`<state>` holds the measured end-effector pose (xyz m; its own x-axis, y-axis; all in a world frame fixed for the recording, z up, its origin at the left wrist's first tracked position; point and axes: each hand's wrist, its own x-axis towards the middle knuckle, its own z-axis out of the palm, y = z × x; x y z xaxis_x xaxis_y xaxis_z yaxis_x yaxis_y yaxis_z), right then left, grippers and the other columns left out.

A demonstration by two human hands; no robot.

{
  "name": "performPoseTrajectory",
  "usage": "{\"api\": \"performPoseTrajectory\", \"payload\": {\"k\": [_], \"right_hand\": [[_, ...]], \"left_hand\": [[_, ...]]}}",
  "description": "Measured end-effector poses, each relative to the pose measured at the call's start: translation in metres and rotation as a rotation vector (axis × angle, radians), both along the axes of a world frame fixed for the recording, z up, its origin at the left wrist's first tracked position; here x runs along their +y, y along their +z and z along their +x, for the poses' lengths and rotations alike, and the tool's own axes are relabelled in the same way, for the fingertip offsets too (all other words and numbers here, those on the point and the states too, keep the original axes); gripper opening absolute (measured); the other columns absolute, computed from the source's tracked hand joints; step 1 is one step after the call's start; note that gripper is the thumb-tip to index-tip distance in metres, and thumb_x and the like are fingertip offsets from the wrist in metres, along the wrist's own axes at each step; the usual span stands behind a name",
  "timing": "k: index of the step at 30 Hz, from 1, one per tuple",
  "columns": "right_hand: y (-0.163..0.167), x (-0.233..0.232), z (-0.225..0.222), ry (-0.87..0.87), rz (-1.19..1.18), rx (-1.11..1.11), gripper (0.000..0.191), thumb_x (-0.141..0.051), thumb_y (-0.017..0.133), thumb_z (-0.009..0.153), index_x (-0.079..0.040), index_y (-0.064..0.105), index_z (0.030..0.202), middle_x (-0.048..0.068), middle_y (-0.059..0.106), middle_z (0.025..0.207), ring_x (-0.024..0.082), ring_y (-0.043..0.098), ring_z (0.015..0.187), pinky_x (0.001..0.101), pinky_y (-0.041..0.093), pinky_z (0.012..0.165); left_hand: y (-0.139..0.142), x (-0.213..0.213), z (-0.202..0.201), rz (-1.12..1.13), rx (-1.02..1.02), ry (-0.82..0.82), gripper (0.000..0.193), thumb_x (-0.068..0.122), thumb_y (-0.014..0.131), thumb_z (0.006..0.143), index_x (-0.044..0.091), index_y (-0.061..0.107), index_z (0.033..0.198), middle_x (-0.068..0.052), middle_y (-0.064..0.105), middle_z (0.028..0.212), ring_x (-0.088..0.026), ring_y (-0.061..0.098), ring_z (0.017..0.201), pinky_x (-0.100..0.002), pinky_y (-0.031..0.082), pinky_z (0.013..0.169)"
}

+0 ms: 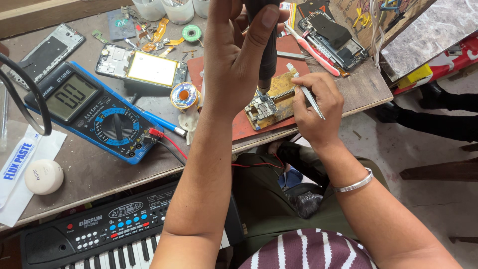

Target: The person tests a mobile phone motherboard with a multimeter, then applies flux paste to a connector. They clamp the board and use a hot air rework station with tweezers to heat and adjust the connector area.

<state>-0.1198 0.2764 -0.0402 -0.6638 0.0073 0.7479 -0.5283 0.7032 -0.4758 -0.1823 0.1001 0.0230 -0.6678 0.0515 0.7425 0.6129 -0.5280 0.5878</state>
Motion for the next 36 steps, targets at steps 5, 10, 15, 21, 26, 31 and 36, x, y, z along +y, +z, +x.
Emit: {"api": "performPoseTrajectory", "payload": {"k": [5, 10, 15, 21, 26, 31, 36], "right_hand": [[0.0000, 0.0001, -0.0006, -0.004, 0.005, 0.003, 0.016, 0.005, 0.067, 0.095, -0.002, 0.069, 0.109, 0.015, 0.068, 0.105, 0.030, 0.069, 0.094, 0.0383, 0.056, 0.084], [0.0004, -0.0004, 0.0000, -0.005, 0.004, 0.005, 0.015, 0.005, 0.067, 0.095, -0.002, 0.069, 0.108, 0.015, 0.068, 0.105, 0.030, 0.069, 0.094, 0.0385, 0.056, 0.084], [0.0010, -0.0005, 0.0001, -0.003, 0.005, 0.003, 0.015, 0.004, 0.067, 0.095, -0.002, 0.069, 0.108, 0.015, 0.067, 0.105, 0.030, 0.069, 0.094, 0.0385, 0.055, 0.083], [0.0018, -0.0010, 0.0006, -0.003, 0.004, -0.002, 0.015, 0.005, 0.066, 0.095, -0.002, 0.069, 0.109, 0.015, 0.067, 0.105, 0.029, 0.070, 0.094, 0.0377, 0.056, 0.083], [0.0021, -0.0010, 0.0004, -0.004, 0.001, -0.002, 0.015, 0.005, 0.066, 0.095, -0.001, 0.069, 0.108, 0.015, 0.067, 0.105, 0.029, 0.069, 0.094, 0.0373, 0.056, 0.083], [0.0019, -0.0008, 0.0003, -0.005, 0.000, -0.004, 0.015, 0.005, 0.066, 0.095, -0.001, 0.069, 0.108, 0.014, 0.067, 0.104, 0.029, 0.069, 0.093, 0.0376, 0.056, 0.083], [0.0017, -0.0005, 0.0000, -0.002, 0.007, 0.002, 0.015, 0.005, 0.066, 0.095, -0.002, 0.069, 0.108, 0.015, 0.067, 0.104, 0.029, 0.069, 0.094, 0.0378, 0.056, 0.083]], "left_hand": [[0.0000, -0.0002, -0.0007, 0.002, 0.004, 0.005, 0.021, 0.019, 0.066, 0.118, 0.010, 0.055, 0.133, -0.003, 0.067, 0.116, -0.013, 0.070, 0.107, -0.029, 0.057, 0.091], [-0.0005, -0.0011, -0.0006, 0.000, -0.008, 0.016, 0.023, 0.019, 0.066, 0.117, 0.010, 0.054, 0.134, -0.003, 0.067, 0.117, -0.013, 0.070, 0.107, -0.029, 0.057, 0.092], [0.0000, -0.0027, -0.0014, 0.001, -0.010, 0.012, 0.024, 0.019, 0.066, 0.117, 0.010, 0.054, 0.134, -0.003, 0.067, 0.117, -0.013, 0.070, 0.107, -0.030, 0.060, 0.093], [0.0007, -0.0038, -0.0017, -0.003, -0.011, 0.005, 0.024, 0.020, 0.067, 0.117, 0.009, 0.054, 0.134, -0.004, 0.066, 0.117, -0.014, 0.070, 0.106, -0.031, 0.061, 0.091], [0.0007, -0.0040, -0.0024, -0.006, -0.013, 0.003, 0.024, 0.021, 0.067, 0.117, 0.010, 0.054, 0.133, -0.004, 0.066, 0.117, -0.014, 0.071, 0.106, -0.031, 0.061, 0.091], [0.0008, -0.0036, -0.0023, -0.014, -0.009, 0.010, 0.024, 0.022, 0.067, 0.116, 0.010, 0.054, 0.133, -0.004, 0.067, 0.117, -0.014, 0.071, 0.106, -0.031, 0.062, 0.090], [0.0010, -0.0037, -0.0017, -0.012, -0.020, 0.008, 0.025, 0.021, 0.066, 0.116, 0.008, 0.054, 0.133, -0.004, 0.067, 0.116, -0.015, 0.071, 0.105, -0.031, 0.061, 0.090]]}}
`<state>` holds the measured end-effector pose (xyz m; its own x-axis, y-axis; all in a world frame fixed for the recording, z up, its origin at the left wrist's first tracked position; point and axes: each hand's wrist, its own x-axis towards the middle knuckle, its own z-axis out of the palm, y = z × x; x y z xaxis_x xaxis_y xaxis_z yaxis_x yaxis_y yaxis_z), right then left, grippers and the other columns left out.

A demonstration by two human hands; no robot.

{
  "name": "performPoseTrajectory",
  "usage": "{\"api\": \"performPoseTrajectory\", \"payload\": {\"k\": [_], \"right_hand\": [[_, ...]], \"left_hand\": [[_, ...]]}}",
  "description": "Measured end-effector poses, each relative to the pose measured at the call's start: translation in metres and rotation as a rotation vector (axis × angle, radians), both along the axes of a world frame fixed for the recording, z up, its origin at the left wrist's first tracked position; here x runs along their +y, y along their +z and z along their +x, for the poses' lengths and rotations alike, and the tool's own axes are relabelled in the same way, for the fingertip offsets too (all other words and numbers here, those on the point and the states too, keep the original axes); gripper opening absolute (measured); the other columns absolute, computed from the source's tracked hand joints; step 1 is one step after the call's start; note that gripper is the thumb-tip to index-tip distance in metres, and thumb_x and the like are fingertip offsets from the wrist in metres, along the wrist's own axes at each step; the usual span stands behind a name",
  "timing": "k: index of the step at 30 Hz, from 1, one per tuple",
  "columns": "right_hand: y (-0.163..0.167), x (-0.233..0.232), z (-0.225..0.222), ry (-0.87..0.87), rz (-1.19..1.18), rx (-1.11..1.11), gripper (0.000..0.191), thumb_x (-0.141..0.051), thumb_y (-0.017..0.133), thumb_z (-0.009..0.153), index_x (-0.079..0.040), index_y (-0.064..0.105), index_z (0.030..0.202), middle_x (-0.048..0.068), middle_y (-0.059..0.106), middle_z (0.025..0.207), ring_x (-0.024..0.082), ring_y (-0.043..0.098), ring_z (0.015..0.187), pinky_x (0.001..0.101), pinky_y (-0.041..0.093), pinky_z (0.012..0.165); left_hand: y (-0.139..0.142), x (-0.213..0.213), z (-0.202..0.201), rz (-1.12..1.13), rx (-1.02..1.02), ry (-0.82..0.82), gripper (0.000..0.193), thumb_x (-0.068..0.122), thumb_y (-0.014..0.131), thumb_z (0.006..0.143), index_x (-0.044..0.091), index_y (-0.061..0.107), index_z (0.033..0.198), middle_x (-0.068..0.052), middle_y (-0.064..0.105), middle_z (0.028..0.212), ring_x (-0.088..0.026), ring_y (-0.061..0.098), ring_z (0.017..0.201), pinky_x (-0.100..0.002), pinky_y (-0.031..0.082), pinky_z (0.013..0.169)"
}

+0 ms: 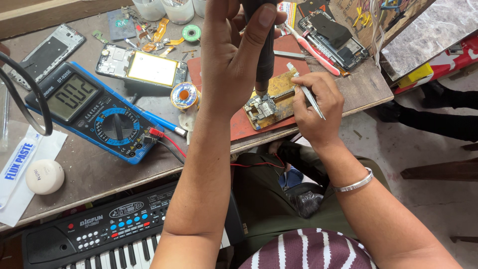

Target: The person tests a mobile phone motherboard with a multimeter, then applies flux paste to a connector. They clamp the board and use a hot air rework station with tweezers to heat and adjust the connector area.

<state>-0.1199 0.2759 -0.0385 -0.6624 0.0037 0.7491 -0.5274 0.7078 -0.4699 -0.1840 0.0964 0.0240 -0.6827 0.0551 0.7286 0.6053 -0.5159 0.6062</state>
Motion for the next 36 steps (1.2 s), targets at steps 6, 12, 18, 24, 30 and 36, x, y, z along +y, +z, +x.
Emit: {"api": "performPoseTrajectory", "payload": {"k": [6, 12, 18, 24, 30, 36], "right_hand": [[-0.0001, 0.0000, -0.0003, -0.002, 0.000, -0.003, 0.015, 0.005, 0.067, 0.095, -0.002, 0.069, 0.108, 0.015, 0.067, 0.104, 0.029, 0.069, 0.093, 0.0381, 0.056, 0.083], [0.0008, 0.0001, 0.0006, -0.002, 0.003, -0.001, 0.016, 0.005, 0.066, 0.094, -0.002, 0.069, 0.108, 0.015, 0.067, 0.104, 0.030, 0.069, 0.093, 0.0382, 0.055, 0.082], [0.0005, 0.0004, -0.0001, 0.003, 0.004, 0.004, 0.016, 0.005, 0.066, 0.094, -0.002, 0.069, 0.108, 0.015, 0.067, 0.104, 0.030, 0.069, 0.093, 0.0384, 0.056, 0.082], [0.0003, 0.0007, -0.0001, 0.004, 0.003, 0.006, 0.016, 0.005, 0.067, 0.094, -0.002, 0.069, 0.109, 0.015, 0.067, 0.104, 0.030, 0.069, 0.093, 0.0384, 0.056, 0.083], [0.0001, 0.0010, -0.0007, 0.002, 0.009, 0.011, 0.016, 0.005, 0.067, 0.095, -0.002, 0.069, 0.109, 0.015, 0.067, 0.104, 0.030, 0.069, 0.094, 0.0390, 0.055, 0.084], [-0.0002, 0.0009, -0.0006, 0.000, 0.007, 0.007, 0.016, 0.005, 0.067, 0.094, -0.002, 0.069, 0.108, 0.015, 0.067, 0.104, 0.030, 0.069, 0.094, 0.0389, 0.055, 0.083]], "left_hand": [[-0.0001, 0.0020, 0.0001, 0.007, -0.004, -0.021, 0.024, 0.020, 0.066, 0.117, 0.007, 0.054, 0.133, -0.005, 0.068, 0.115, -0.015, 0.072, 0.105, -0.031, 0.061, 0.090], [0.0000, 0.0031, 0.0028, 0.000, 0.015, -0.034, 0.025, 0.021, 0.066, 0.118, 0.007, 0.053, 0.135, -0.005, 0.068, 0.122, -0.014, 0.071, 0.106, -0.030, 0.060, 0.092], [0.0001, 0.0036, 0.0028, -0.006, 0.018, -0.022, 0.026, 0.021, 0.066, 0.118, 0.008, 0.053, 0.136, -0.005, 0.068, 0.123, -0.014, 0.070, 0.105, -0.030, 0.060, 0.092], [-0.0011, 0.0054, 0.0040, 0.003, 0.000, -0.030, 0.026, 0.020, 0.066, 0.118, 0.007, 0.053, 0.137, -0.004, 0.067, 0.123, -0.014, 0.068, 0.103, -0.030, 0.060, 0.092], [-0.0009, 0.0057, 0.0026, 0.005, 0.008, -0.029, 0.026, 0.020, 0.066, 0.118, 0.008, 0.052, 0.136, -0.004, 0.067, 0.123, -0.014, 0.071, 0.109, -0.031, 0.062, 0.095], [-0.0006, 0.0063, 0.0026, 0.020, -0.005, -0.034, 0.026, 0.020, 0.066, 0.117, 0.008, 0.052, 0.136, -0.004, 0.068, 0.121, -0.014, 0.071, 0.108, -0.032, 0.062, 0.096]]}}
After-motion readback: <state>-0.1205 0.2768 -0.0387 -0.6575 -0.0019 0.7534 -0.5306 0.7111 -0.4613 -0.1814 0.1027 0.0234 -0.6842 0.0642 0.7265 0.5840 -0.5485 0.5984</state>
